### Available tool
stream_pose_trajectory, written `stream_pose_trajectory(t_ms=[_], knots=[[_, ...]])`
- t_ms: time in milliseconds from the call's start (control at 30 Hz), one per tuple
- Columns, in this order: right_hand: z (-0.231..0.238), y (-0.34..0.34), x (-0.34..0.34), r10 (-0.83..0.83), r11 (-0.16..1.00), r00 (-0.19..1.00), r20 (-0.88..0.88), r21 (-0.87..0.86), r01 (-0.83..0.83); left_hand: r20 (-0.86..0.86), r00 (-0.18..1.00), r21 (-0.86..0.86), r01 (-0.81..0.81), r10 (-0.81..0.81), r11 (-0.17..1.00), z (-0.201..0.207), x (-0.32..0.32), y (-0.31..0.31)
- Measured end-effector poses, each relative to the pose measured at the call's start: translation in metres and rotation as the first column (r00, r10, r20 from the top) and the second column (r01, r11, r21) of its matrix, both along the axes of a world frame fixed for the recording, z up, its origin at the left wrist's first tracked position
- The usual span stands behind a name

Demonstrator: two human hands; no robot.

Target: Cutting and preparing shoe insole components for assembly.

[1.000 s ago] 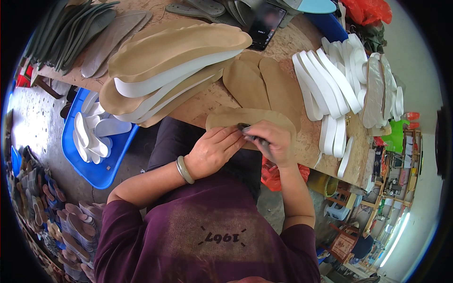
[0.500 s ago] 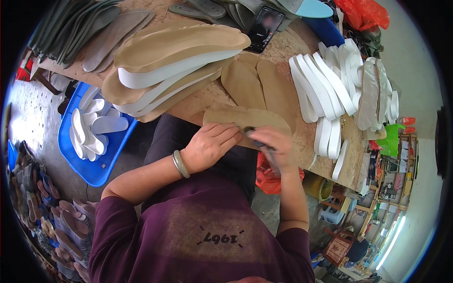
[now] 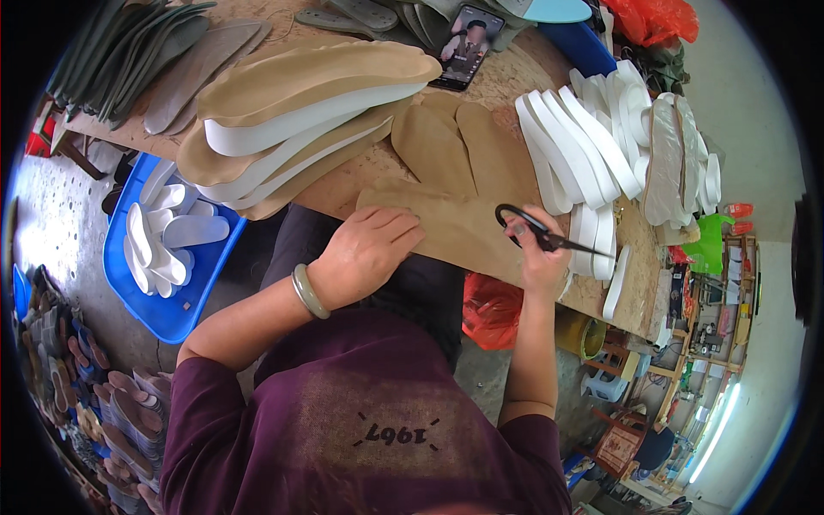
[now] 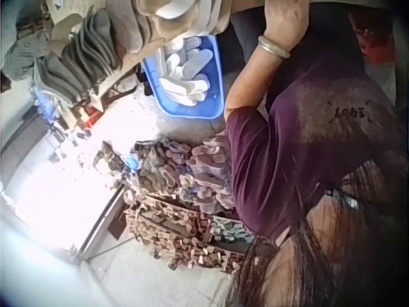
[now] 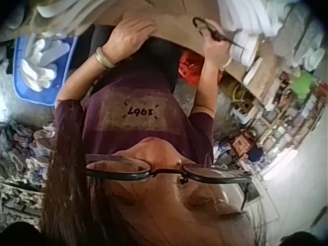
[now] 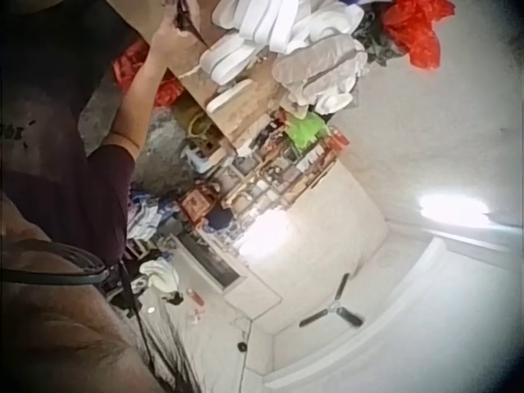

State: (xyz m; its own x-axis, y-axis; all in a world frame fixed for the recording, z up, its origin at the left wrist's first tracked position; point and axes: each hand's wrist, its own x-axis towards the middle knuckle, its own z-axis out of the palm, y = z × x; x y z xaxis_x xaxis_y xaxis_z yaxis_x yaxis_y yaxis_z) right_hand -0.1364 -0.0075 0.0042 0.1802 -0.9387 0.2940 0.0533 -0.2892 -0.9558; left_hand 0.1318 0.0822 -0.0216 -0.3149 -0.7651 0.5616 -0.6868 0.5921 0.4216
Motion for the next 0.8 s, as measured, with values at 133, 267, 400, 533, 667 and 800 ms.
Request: stream_pose_trajectory(t_ms=[133, 267, 400, 533, 667, 800], knots=[[0.005, 0.009, -0.001, 0.014, 0.981, 0.926, -0.377, -0.176, -0.086, -0.046, 0.999, 0.054, -0.023, 0.026, 0.998, 0.019, -0.016, -0.015], [0.012, 0.01, 0.01, 0.043, 0.893, 0.85, -0.525, -0.361, -0.268, 0.014, 0.996, 0.051, -0.085, 0.084, 0.995, 0.034, -0.02, -0.053], [-0.003, 0.012, 0.008, 0.086, 0.905, 0.832, -0.548, -0.306, -0.295, 0.089, 0.994, 0.121, -0.067, 0.056, 0.99, 0.013, -0.028, -0.089], [-0.015, 0.018, 0.006, 0.046, 0.912, 0.868, -0.495, -0.334, -0.239, 0.073, 0.995, 0.24, 0.056, -0.075, 0.969, 0.004, -0.036, -0.098], [-0.018, 0.018, 0.008, 0.022, 0.907, 0.899, -0.438, -0.37, -0.202, 0.107, 0.989, 0.111, 0.091, -0.103, 0.99, 0.006, -0.041, -0.095], [-0.021, 0.018, 0.008, -0.017, 0.882, 0.909, -0.417, -0.435, -0.183, 0.122, 0.987, 0.052, 0.102, -0.107, 0.993, 0.006, -0.042, -0.096]])
